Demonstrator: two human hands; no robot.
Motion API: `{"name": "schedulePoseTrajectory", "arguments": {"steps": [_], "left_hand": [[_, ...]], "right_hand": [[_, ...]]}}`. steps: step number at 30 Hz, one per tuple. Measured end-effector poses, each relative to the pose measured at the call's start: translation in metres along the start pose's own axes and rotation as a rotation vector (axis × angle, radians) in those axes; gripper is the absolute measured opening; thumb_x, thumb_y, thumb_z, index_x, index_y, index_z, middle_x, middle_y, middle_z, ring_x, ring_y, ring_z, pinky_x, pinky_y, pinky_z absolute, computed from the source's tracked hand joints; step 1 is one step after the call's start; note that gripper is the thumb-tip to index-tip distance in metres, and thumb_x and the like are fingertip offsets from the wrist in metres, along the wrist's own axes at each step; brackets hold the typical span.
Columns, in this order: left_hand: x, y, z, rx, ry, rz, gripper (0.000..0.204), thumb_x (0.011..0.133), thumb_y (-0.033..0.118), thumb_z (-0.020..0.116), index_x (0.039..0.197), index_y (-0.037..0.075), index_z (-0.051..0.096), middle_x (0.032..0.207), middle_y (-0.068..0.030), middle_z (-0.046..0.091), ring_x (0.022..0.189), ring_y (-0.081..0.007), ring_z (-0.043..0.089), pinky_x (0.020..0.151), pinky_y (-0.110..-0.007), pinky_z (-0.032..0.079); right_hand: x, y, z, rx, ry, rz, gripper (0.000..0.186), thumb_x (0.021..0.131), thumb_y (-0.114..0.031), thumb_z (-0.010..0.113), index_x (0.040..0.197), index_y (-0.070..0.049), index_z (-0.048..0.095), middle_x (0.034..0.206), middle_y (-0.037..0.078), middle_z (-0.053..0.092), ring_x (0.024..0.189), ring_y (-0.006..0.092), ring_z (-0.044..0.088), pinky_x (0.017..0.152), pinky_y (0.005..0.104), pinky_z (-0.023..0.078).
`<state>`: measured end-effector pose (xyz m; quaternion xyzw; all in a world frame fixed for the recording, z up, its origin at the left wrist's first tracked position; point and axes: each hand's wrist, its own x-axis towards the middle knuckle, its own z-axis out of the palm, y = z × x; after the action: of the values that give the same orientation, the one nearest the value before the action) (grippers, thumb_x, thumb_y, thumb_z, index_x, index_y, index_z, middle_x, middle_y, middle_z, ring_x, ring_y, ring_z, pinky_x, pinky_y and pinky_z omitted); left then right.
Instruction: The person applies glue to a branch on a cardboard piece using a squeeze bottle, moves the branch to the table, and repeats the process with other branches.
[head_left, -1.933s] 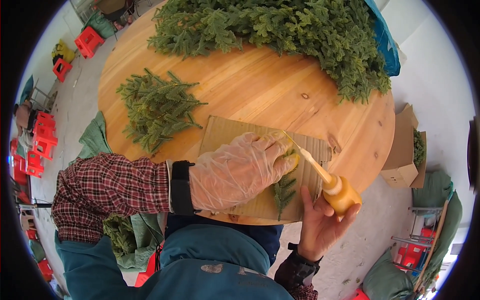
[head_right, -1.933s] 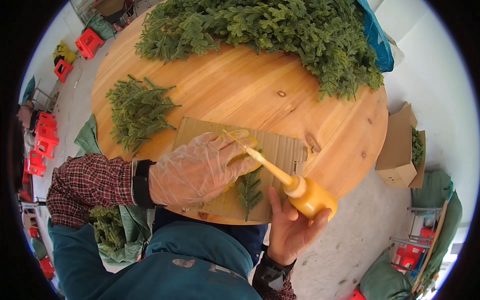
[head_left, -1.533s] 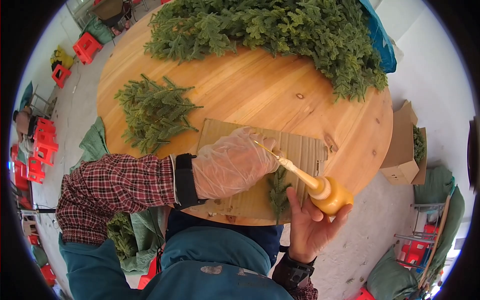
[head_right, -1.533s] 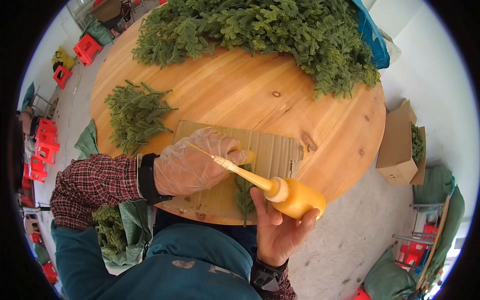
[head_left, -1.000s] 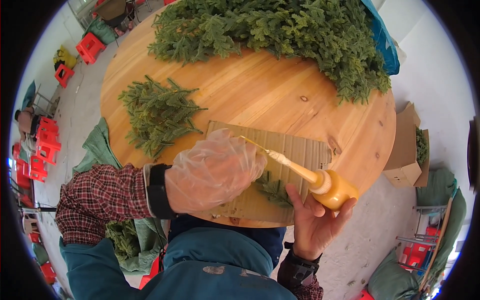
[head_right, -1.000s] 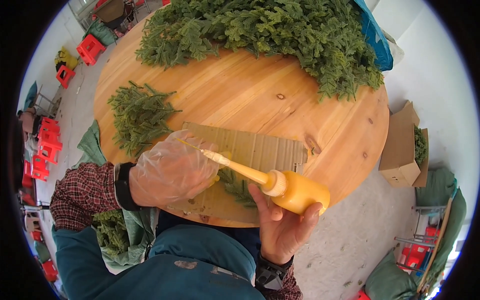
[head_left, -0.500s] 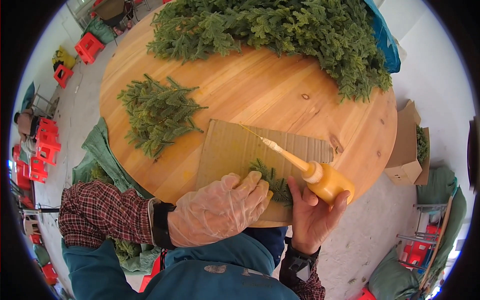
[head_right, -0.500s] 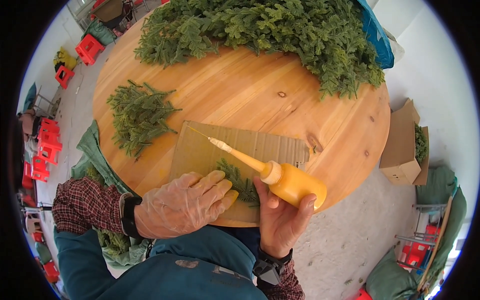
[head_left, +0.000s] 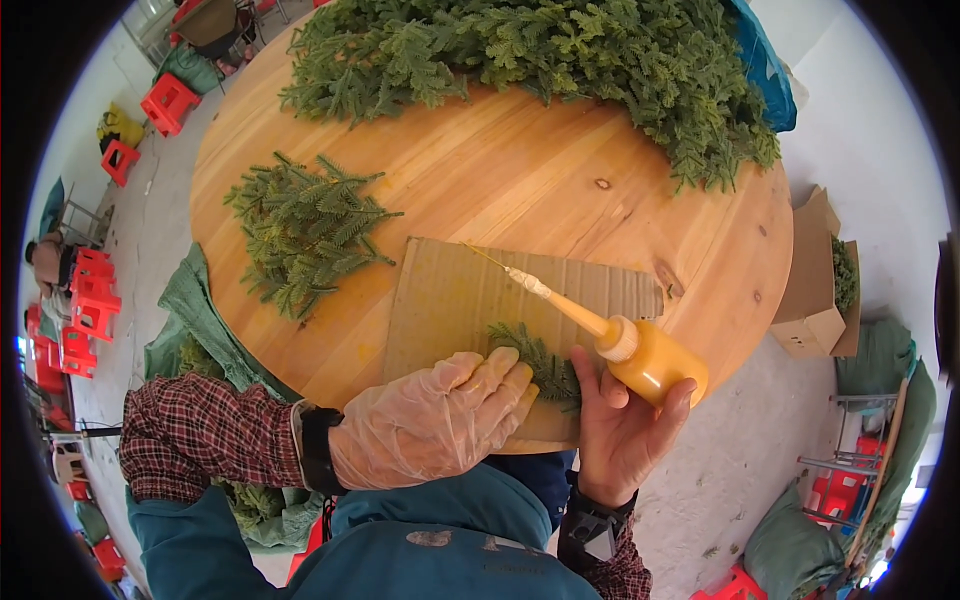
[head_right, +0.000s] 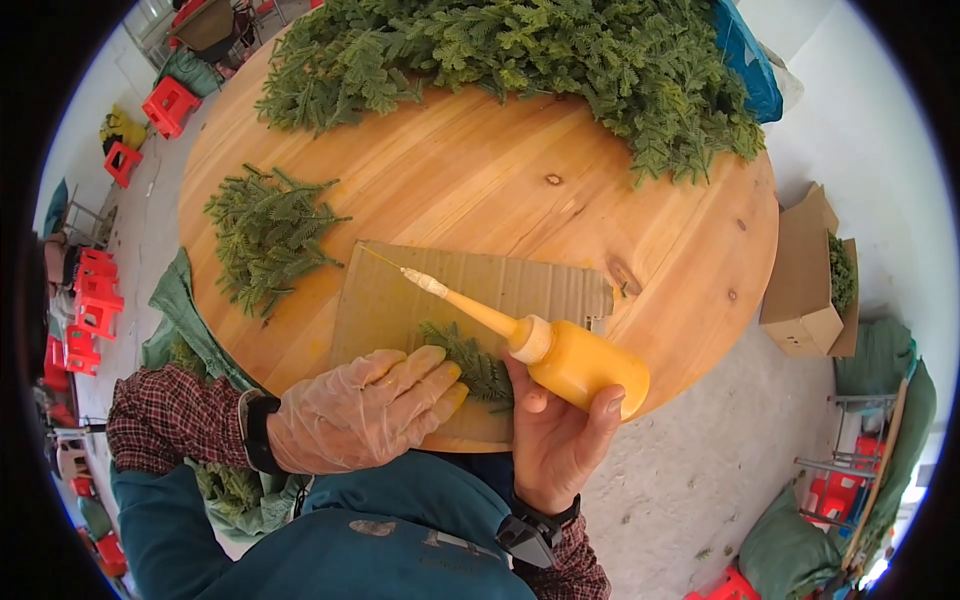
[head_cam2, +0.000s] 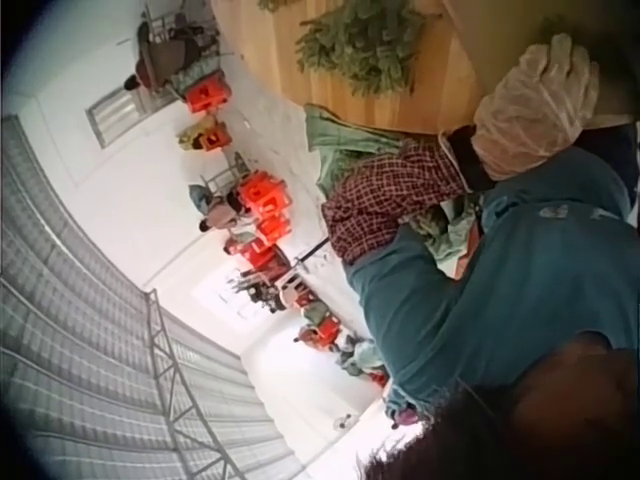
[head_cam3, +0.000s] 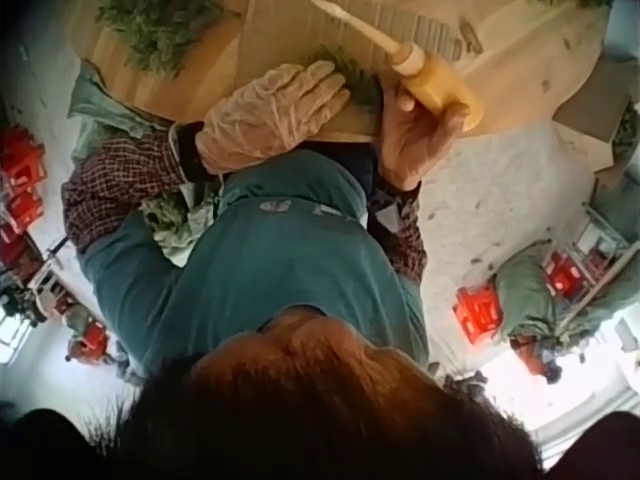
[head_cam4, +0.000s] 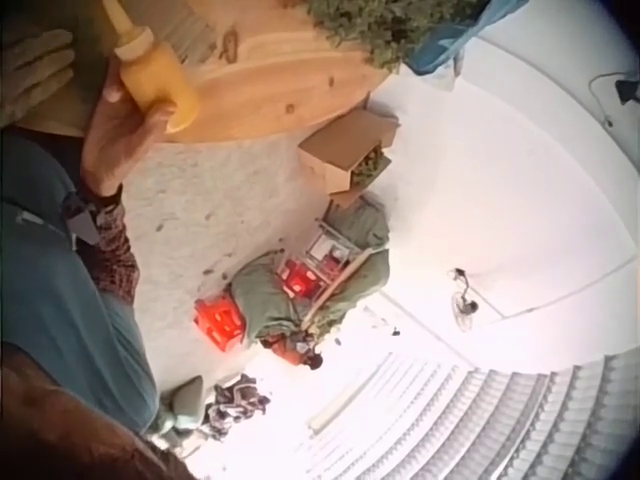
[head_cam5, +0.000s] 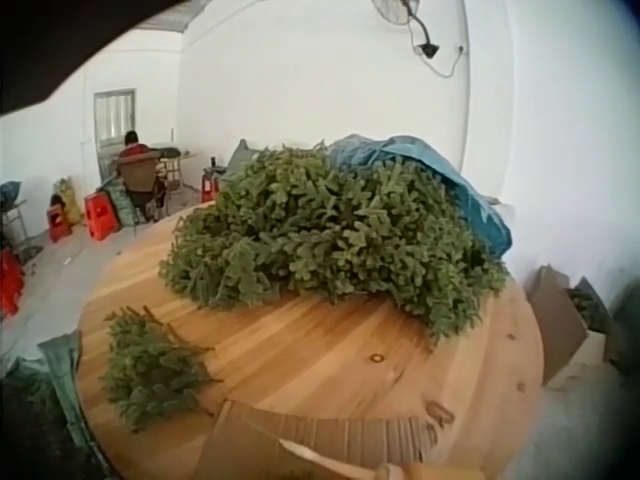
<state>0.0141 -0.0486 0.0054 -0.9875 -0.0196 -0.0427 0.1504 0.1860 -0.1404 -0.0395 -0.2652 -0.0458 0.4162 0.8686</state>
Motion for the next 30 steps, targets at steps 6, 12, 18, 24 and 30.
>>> {"name": "schedulePoseTrajectory", "arguments": {"steps": [6, 12, 18, 24, 30], "left_hand": [[0.014, 0.002, 0.001, -0.295, 0.094, -0.188, 0.037, 0.086, 0.025, 0.054, 0.119, 0.009, 0.06, 0.115, -0.0127, 0.061, 0.11, -0.0274, 0.059, 0.094, -0.039, 0.044], [0.015, -0.004, 0.008, -0.266, 0.029, -0.113, 0.039, 0.086, 0.025, 0.053, 0.121, 0.009, 0.059, 0.113, -0.0122, 0.061, 0.111, -0.0283, 0.058, 0.098, -0.043, 0.042], [0.014, -0.007, 0.018, -0.279, 0.032, -0.088, 0.038, 0.088, 0.025, 0.051, 0.122, 0.01, 0.058, 0.117, -0.0122, 0.059, 0.115, -0.0296, 0.055, 0.104, -0.045, 0.037], [0.013, -0.007, 0.022, -0.271, 0.036, -0.079, 0.039, 0.088, 0.024, 0.05, 0.123, 0.009, 0.057, 0.118, -0.0126, 0.058, 0.116, -0.0296, 0.054, 0.106, -0.045, 0.035], [0.014, -0.008, 0.02, -0.308, -0.036, -0.073, 0.044, 0.091, 0.021, 0.043, 0.132, 0.007, 0.047, 0.124, -0.0142, 0.055, 0.121, -0.0328, 0.053, 0.109, -0.046, 0.031]], "right_hand": [[-0.001, 0.001, -0.003, -0.043, -0.046, -0.024, 0.052, 0.095, -0.044, 0.056, 0.127, -0.003, 0.048, 0.112, 0.01, 0.06, 0.071, 0.0156, 0.051, 0.103, 0.0598, 0.038], [-0.008, -0.002, -0.012, -0.054, -0.043, -0.072, 0.055, 0.093, -0.044, 0.059, 0.128, -0.003, 0.047, 0.12, 0.012, 0.058, 0.078, 0.0178, 0.057, 0.103, 0.0556, 0.04], [-0.032, -0.035, -0.054, -0.482, -0.053, -0.391, 0.069, 0.087, -0.049, 0.065, 0.132, -0.002, 0.043, 0.128, 0.019, 0.051, 0.09, 0.0258, 0.064, 0.087, 0.0364, 0.053], [-0.061, -0.049, -0.054, -0.839, 0.09, -0.559, 0.085, 0.079, -0.062, 0.067, 0.126, 0.005, 0.043, 0.119, 0.017, 0.054, 0.076, 0.0253, 0.065, 0.068, 0.0333, 0.056], [-0.059, -0.048, -0.07, -1.425, -0.013, -0.797, 0.106, 0.07, -0.075, 0.063, 0.13, 0.008, 0.033, 0.123, 0.02, 0.05, 0.083, 0.0278, 0.067, 0.047, 0.0247, 0.057]]}}
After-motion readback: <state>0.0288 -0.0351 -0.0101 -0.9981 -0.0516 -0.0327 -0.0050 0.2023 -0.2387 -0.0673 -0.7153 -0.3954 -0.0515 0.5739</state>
